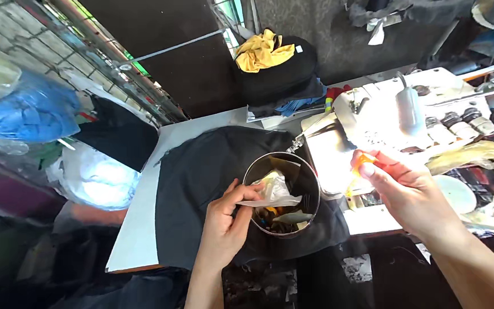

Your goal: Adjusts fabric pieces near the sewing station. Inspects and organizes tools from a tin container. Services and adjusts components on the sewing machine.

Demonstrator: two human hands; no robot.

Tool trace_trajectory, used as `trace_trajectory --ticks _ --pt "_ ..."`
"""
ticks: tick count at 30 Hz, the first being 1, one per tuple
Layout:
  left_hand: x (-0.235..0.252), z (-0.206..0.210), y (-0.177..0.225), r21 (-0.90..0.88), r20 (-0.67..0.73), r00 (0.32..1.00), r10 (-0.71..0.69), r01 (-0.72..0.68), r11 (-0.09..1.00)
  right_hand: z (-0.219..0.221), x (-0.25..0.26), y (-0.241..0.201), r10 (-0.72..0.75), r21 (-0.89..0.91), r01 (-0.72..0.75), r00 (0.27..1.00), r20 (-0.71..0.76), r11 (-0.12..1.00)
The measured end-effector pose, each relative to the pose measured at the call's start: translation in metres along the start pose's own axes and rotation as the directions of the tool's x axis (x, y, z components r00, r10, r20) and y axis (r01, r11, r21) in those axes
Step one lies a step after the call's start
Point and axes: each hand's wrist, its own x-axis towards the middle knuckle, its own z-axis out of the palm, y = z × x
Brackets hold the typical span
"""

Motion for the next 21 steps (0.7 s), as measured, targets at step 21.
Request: trace_trajectory --ticks 21 --pt "0.024 0.008 0.0 0.031 -0.444 0.894 -0.057 0.079 0.996 0.028 0.04 -0.005 0.052 -0.116 -0.042 0.995 0.088 0.992"
